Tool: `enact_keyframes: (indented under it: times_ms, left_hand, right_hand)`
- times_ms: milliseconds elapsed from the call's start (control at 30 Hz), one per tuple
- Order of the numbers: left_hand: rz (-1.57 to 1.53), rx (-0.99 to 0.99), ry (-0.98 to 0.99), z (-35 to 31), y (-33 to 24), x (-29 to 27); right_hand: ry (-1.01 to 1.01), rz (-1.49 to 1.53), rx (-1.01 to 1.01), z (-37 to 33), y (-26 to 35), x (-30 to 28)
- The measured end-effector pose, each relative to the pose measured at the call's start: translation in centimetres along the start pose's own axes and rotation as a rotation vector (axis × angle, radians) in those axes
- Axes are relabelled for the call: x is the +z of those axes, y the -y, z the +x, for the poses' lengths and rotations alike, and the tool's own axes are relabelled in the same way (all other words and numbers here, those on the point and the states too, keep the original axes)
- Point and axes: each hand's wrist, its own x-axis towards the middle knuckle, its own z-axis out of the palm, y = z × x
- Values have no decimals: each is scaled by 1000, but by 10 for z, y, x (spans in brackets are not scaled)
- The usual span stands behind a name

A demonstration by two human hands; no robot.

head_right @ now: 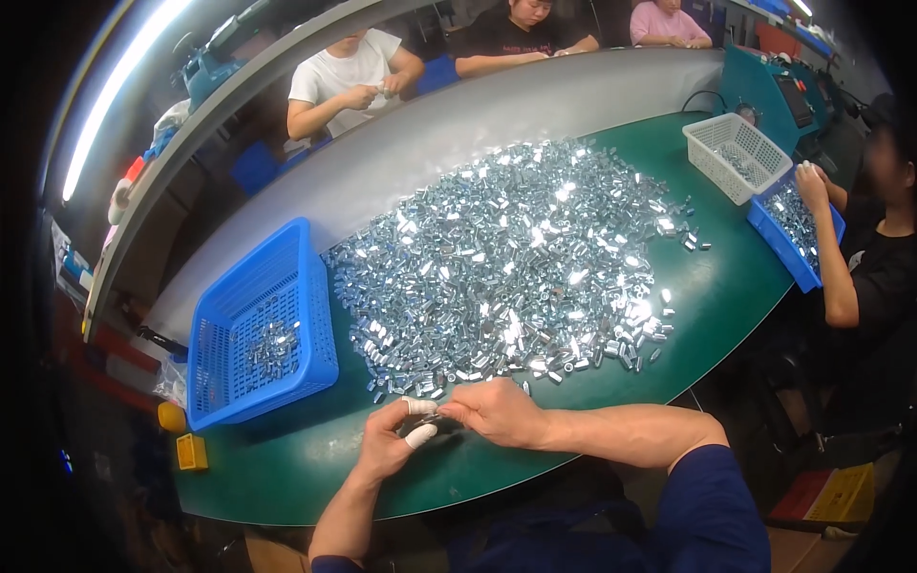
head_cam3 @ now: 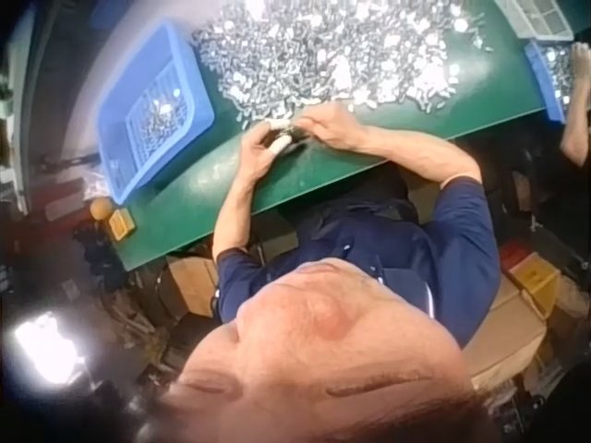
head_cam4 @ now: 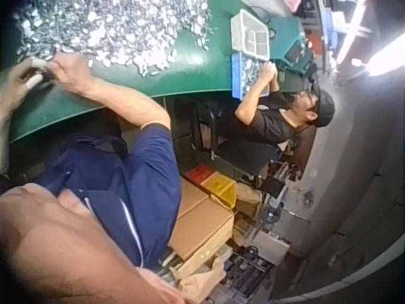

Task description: Manually picking up small metallic parts from a pile and inserting them into small tubes before placing them into a collection basket.

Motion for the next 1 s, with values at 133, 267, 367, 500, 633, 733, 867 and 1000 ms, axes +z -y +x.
enact_keyframes:
  times_ms: [133,267,367,500,633,733,867,1000]
  left_hand:
    - [-52,-54,-18,-2,2,1]
    - [-12,-93,-2,0,7,0]
    - [6,-83,-23,1,10,0]
    - [5,-87,-46,0,12,2]
    - [139,22,-50,2,11,1]
    - [169,93,-101,4,4,1]
    - [351,242,-185,4,-11,-16]
    - [573,325,-446,1,-38,-63]
  right_hand:
    - [7,46,6,-1,4,-2]
    - [-27,69,-42,2,11,-5]
    - [-44,25,-96,3,9,-7]
    - [-65,5,-121,2,4,-5]
    - [-22,-88,-56,0,-5,-1]
    - [5,-146,-47,2,-5,-1]
    - [-125,-34,-35,3,1,-5]
    - [-153,123,104,0,3,-17]
